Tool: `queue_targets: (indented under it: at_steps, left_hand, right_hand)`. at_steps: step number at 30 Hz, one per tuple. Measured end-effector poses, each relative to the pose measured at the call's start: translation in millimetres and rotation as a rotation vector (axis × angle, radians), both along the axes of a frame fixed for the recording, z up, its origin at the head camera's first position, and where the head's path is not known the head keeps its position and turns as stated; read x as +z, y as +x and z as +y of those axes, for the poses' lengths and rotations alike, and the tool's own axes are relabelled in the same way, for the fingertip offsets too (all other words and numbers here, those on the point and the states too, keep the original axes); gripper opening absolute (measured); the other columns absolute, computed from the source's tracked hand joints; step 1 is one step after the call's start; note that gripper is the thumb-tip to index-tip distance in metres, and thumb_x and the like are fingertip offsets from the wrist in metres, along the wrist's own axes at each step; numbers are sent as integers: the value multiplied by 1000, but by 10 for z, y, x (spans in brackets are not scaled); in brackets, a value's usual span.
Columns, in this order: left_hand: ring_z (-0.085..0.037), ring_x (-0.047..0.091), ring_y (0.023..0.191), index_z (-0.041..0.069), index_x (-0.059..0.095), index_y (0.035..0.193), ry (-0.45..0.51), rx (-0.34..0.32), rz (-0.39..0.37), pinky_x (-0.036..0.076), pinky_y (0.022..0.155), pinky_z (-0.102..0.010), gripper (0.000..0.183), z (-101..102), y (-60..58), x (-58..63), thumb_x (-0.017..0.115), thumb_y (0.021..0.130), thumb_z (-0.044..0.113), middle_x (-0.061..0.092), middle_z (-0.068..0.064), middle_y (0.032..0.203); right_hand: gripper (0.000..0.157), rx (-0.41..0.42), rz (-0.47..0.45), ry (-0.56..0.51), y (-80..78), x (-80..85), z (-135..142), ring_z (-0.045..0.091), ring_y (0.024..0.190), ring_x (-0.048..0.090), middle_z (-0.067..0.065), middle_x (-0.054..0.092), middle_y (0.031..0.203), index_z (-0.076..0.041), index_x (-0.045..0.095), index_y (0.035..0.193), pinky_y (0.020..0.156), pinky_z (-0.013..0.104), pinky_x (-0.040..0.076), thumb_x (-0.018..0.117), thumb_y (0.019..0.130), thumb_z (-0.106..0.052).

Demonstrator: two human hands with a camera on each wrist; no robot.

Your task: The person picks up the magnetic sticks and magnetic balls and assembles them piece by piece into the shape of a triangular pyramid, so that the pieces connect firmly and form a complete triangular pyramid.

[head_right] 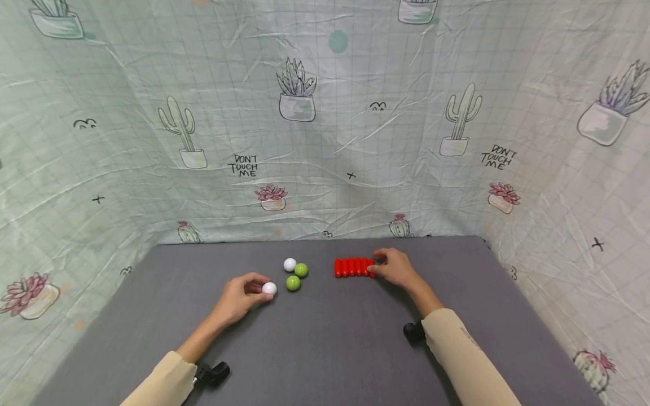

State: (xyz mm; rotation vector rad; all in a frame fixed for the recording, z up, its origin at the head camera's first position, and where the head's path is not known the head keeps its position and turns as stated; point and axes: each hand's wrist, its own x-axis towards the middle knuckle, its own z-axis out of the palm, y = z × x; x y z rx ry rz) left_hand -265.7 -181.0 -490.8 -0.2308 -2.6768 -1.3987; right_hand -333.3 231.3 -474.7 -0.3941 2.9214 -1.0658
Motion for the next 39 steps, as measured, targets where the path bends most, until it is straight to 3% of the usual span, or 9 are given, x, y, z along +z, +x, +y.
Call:
queue_targets:
  at_steps: [11,18,28,35,39]
  left_hand:
    - [-10,73,87,17,78,104,67,-16,-32,55,75,-20,29,36,274,-28,91,78,15,79,-1,97]
    - [-10,73,86,16,77,106,109,-46,-62,55,76,-19,32,102,445,3,92,77,15,79,-4,97]
    - [-7,72,85,10,76,108,212,-108,-98,57,75,-19,34,144,611,-33,91,78,12,78,-8,99]
    - [-7,71,88,3,73,111,306,-175,-127,60,79,-20,36,164,703,-83,89,80,10,77,-16,104]
    - [-6,71,88,4,74,111,320,-175,-153,59,78,-19,36,157,746,-109,90,79,11,77,-15,104]
  right_hand:
    - [42,20,3,-2,7,-13,13,22,88,70,25,68,128,5,67,128,64,29,55,74,92,-16]
    - [41,21,7,15,8,26,-15,25,87,69,26,70,119,6,66,128,62,30,55,72,92,-13]
    - [40,7,21,94,11,54,-30,17,74,61,13,72,92,4,68,121,66,31,51,74,85,-11]
    - [38,-13,18,86,44,80,-33,17,70,58,11,70,87,4,69,118,63,30,47,72,82,-7]
    - [38,-49,8,70,48,70,-28,18,71,59,11,71,89,3,69,119,64,30,47,72,82,-8]
